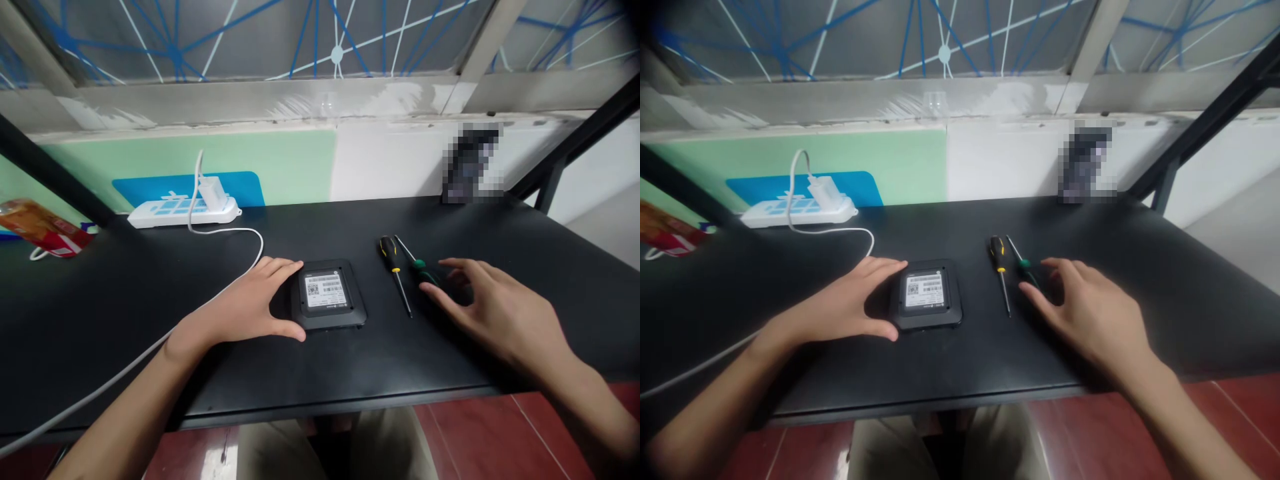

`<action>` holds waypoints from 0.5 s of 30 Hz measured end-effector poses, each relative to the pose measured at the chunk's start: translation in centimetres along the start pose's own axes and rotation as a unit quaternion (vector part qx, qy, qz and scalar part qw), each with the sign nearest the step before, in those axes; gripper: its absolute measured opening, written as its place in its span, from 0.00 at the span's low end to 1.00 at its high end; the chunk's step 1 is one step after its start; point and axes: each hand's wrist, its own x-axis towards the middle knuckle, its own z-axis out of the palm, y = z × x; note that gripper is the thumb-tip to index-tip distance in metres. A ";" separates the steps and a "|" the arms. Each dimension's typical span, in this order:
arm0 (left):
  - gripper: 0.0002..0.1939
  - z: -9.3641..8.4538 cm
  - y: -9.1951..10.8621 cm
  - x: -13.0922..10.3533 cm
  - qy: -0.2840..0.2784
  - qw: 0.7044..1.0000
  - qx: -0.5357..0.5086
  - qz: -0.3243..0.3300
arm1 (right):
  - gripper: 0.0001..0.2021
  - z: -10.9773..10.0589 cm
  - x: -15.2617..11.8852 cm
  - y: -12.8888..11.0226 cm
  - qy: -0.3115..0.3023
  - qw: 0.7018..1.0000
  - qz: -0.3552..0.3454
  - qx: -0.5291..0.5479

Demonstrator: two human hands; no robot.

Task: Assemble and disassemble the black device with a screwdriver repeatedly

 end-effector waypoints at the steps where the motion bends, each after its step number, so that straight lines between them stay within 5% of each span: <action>1: 0.55 0.0 -0.1 0.0 0.001 1.000 0.000 0.000 | 0.31 0.2 -0.6 0.0 0.011 0.999 -0.016 -0.025; 5: 0.55 0.1 -0.2 0.0 0.005 1.000 0.007 0.005 | 0.26 0.9 -1.8 0.1 0.035 0.994 -0.053 -0.090; 8: 0.56 0.1 -0.2 0.0 0.005 1.000 0.010 0.009 | 0.23 1.2 -1.5 0.5 0.022 0.997 -0.008 -0.074; 12: 0.55 0.2 -0.3 0.0 0.010 1.000 0.001 0.014 | 0.22 0.2 -0.3 1.5 0.049 0.993 0.082 0.063; 15: 0.55 0.2 -0.4 0.0 0.010 1.000 -0.004 0.017 | 0.20 -1.4 1.1 1.6 0.140 0.963 0.118 0.199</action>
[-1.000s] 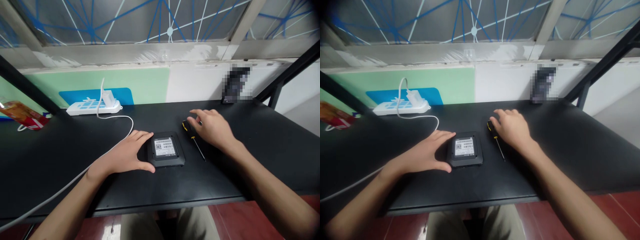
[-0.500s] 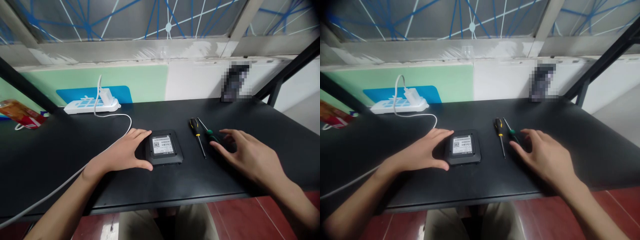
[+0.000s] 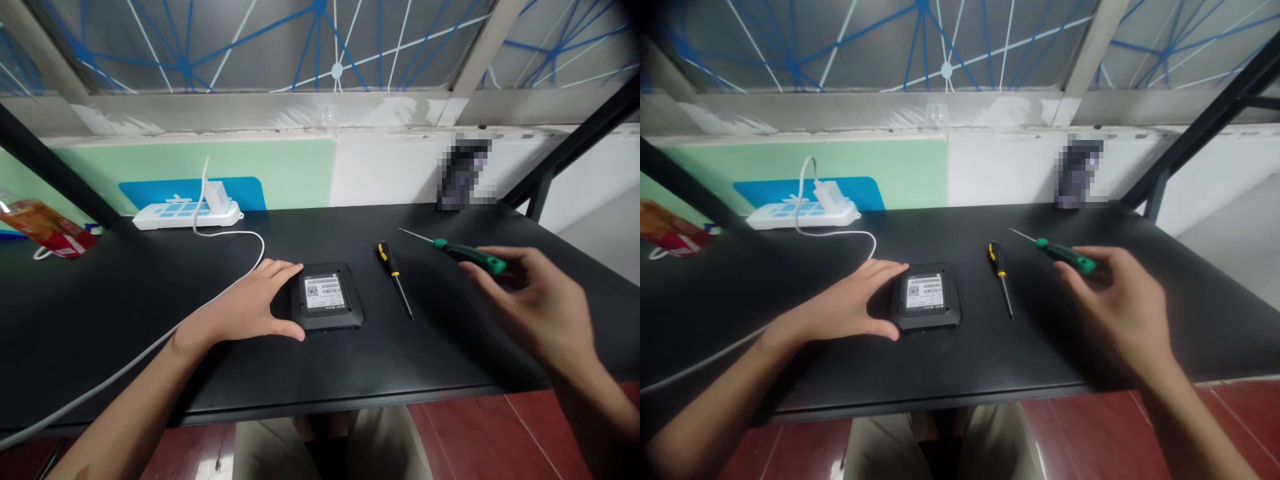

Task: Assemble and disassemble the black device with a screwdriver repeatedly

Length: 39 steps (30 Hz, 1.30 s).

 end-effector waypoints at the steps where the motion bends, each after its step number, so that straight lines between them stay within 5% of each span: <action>1: 0.55 0.0 0.0 0.0 0.001 1.000 0.000 0.001 | 0.19 -0.3 0.6 -0.5 0.024 0.998 -0.004 0.062; 5: 0.55 0.0 0.0 0.1 0.004 1.000 -0.001 0.004 | 0.12 -0.6 3.2 -3.3 0.051 0.927 -0.042 0.369; 10: 0.56 -0.1 0.1 0.1 0.002 1.000 -0.001 -0.001 | 0.17 1.3 5.0 -7.0 0.043 0.864 -0.102 0.492; 14: 0.56 -0.1 0.1 0.0 0.004 1.000 -0.002 -0.002 | 0.15 3.3 3.9 -9.0 0.003 0.815 -0.113 0.569; 27: 0.55 -0.2 0.0 0.0 0.000 1.000 0.003 -0.001 | 0.17 4.5 0.3 -8.5 -0.109 0.810 -0.117 0.564; 39: 0.55 -0.1 0.0 0.0 -0.004 1.000 0.002 -0.006 | 0.16 4.4 0.3 -8.4 -0.095 0.832 -0.144 0.528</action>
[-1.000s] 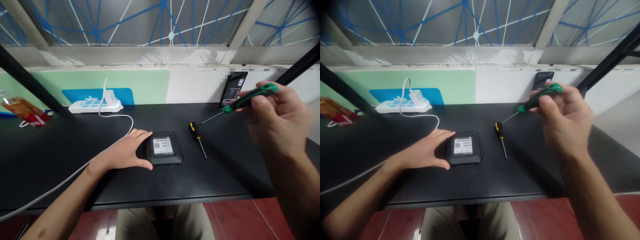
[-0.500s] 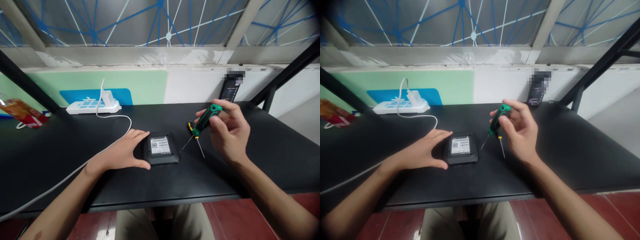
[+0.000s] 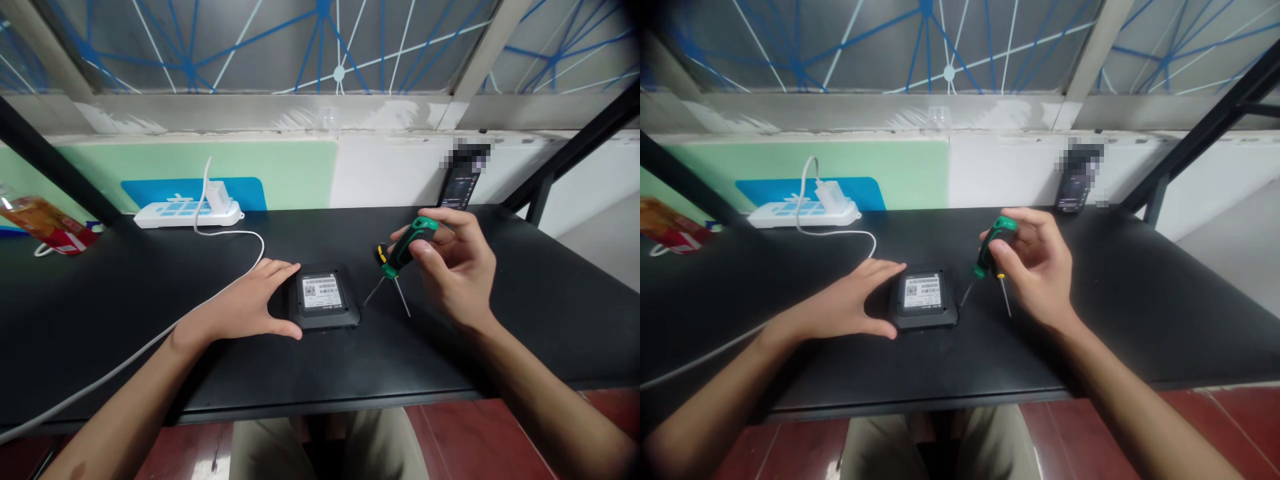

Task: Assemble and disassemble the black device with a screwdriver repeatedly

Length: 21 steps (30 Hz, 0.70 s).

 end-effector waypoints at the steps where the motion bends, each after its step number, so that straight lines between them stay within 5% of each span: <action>1: 0.55 0.0 0.0 0.0 0.000 1.000 0.000 -0.001 | 0.16 0.0 0.0 0.0 0.001 1.000 -0.002 -0.004; 21: 0.57 0.2 0.0 0.1 0.009 1.000 0.001 0.001 | 0.20 0.0 -1.1 -0.8 -0.072 0.994 -0.079 -0.025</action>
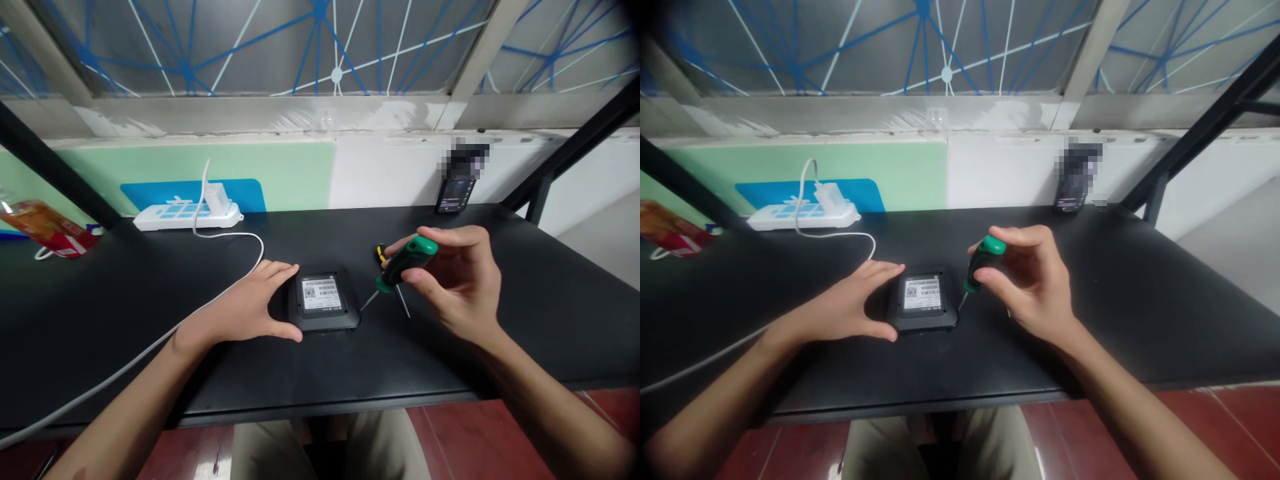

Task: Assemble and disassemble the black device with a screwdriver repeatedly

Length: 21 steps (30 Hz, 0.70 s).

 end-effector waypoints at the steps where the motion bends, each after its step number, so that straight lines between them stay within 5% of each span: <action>1: 0.57 0.0 0.0 0.0 0.000 1.000 0.000 0.001 | 0.20 0.0 -0.1 0.0 0.002 1.000 0.003 -0.001; 10: 0.56 -0.3 0.1 0.0 -0.008 1.000 0.002 -0.001 | 0.19 -3.2 -0.9 -0.1 0.008 0.999 0.034 -0.033; 16: 0.55 -0.2 0.1 0.1 -0.005 1.000 0.000 0.004 | 0.16 -8.1 -3.9 1.4 -0.035 0.979 0.177 -0.099; 21: 0.55 -0.2 0.0 0.1 -0.003 1.000 -0.003 0.006 | 0.15 -9.7 -6.1 2.0 -0.072 0.946 0.280 -0.146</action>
